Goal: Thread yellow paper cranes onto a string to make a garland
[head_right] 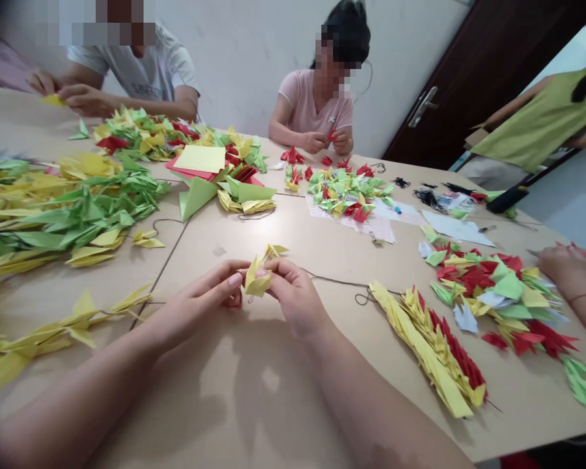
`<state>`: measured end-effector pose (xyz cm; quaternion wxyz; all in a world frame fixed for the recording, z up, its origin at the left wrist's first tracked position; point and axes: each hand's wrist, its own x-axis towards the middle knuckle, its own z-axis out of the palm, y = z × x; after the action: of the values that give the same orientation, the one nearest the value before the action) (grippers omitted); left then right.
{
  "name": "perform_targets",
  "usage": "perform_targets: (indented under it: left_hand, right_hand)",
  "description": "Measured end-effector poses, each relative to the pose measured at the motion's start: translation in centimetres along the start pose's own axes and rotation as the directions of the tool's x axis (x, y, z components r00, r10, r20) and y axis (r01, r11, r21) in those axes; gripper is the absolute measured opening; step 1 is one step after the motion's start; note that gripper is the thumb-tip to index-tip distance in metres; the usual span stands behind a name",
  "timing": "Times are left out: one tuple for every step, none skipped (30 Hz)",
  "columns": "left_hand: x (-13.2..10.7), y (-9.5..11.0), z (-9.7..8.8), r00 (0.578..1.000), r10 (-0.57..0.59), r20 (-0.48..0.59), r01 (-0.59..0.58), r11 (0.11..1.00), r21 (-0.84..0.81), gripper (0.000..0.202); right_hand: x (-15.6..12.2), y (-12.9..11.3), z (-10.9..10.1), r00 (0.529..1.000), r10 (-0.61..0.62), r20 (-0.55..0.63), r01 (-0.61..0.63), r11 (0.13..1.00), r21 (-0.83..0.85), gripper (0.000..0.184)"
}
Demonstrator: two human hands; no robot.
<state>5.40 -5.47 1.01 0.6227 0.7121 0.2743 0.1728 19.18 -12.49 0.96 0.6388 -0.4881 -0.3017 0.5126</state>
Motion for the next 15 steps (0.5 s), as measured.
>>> perform_targets:
  left_hand:
    - [-0.04, 0.11, 0.18, 1.0, -0.025, 0.004, 0.025, 0.999, -0.023, 0.042]
    - [-0.05, 0.17, 0.31, 0.999, -0.047, 0.01, 0.047, 0.998, -0.033, 0.042]
    - [-0.03, 0.17, 0.38, 0.998, -0.059, 0.012, 0.059, 0.998, -0.033, 0.042]
    - [0.03, 0.12, 0.39, 0.998, -0.059, 0.006, 0.059, 0.998, -0.028, 0.042]
    - [0.11, 0.02, 0.35, 0.999, -0.049, -0.009, 0.049, 0.999, -0.019, 0.042]
    - [0.2, -0.09, 0.25, 0.999, -0.032, -0.032, 0.032, 0.999, -0.004, 0.041]
    - [0.31, -0.22, 0.13, 0.998, -0.015, -0.06, 0.016, 1.0, 0.017, 0.039]
    - [0.41, -0.33, -0.01, 0.996, -0.001, -0.088, 0.005, 0.999, 0.043, 0.037]
    - [0.5, -0.43, -0.15, 0.993, 0.003, -0.114, 0.005, 0.998, 0.069, 0.035]
    - [0.56, -0.5, -0.26, 0.991, -0.003, -0.135, 0.016, 0.996, 0.09, 0.034]
    - [0.61, -0.54, -0.36, 0.988, -0.017, -0.155, 0.033, 0.994, 0.107, 0.034]
    - [0.63, -0.56, -0.42, 0.985, -0.033, -0.171, 0.054, 0.991, 0.12, 0.033]
    - [0.64, -0.56, -0.46, 0.982, -0.049, -0.184, 0.074, 0.988, 0.133, 0.033]
    - [0.64, -0.57, -0.46, 0.979, -0.062, -0.193, 0.091, 0.985, 0.147, 0.033]
    - [0.64, -0.58, -0.46, 0.978, -0.069, -0.198, 0.102, 0.981, 0.162, 0.032]
  right_hand:
    - [-0.05, 0.03, 0.04, 1.0, -0.006, 0.008, 0.006, 1.0, -0.007, 0.008]
    - [-0.1, 0.02, 0.07, 1.0, -0.008, 0.011, 0.008, 1.0, -0.003, 0.008]
    - [-0.12, -0.01, 0.07, 1.0, -0.008, 0.007, 0.008, 1.0, 0.01, 0.008]
    - [-0.14, -0.05, 0.05, 1.0, -0.006, -0.003, 0.007, 1.0, 0.026, 0.008]
    - [-0.14, -0.1, 0.02, 1.0, -0.003, -0.018, 0.004, 0.999, 0.041, 0.008]
    - [-0.12, -0.14, -0.02, 0.999, 0.002, -0.032, 0.0, 0.998, 0.055, 0.008]
    - [-0.08, -0.15, -0.06, 0.999, 0.007, -0.041, -0.004, 0.998, 0.069, 0.007]
    - [-0.03, -0.15, -0.12, 0.999, 0.015, -0.043, -0.012, 0.997, 0.08, 0.007]
    - [0.04, -0.14, -0.18, 0.999, 0.025, -0.042, -0.021, 0.996, 0.089, 0.007]
    - [0.13, -0.11, -0.25, 0.998, 0.036, -0.042, -0.032, 0.995, 0.098, 0.006]
    - [0.23, -0.07, -0.33, 0.998, 0.046, -0.051, -0.04, 0.993, 0.107, 0.006]
    - [0.34, -0.04, -0.42, 0.996, 0.054, -0.07, -0.045, 0.992, 0.118, 0.005]
    - [0.44, 0.0, -0.53, 0.994, 0.06, -0.095, -0.047, 0.99, 0.133, 0.005]
    - [0.55, 0.05, -0.63, 0.991, 0.066, -0.121, -0.048, 0.988, 0.15, 0.005]
    - [0.63, 0.09, -0.72, 0.987, 0.074, -0.143, -0.05, 0.985, 0.167, 0.004]
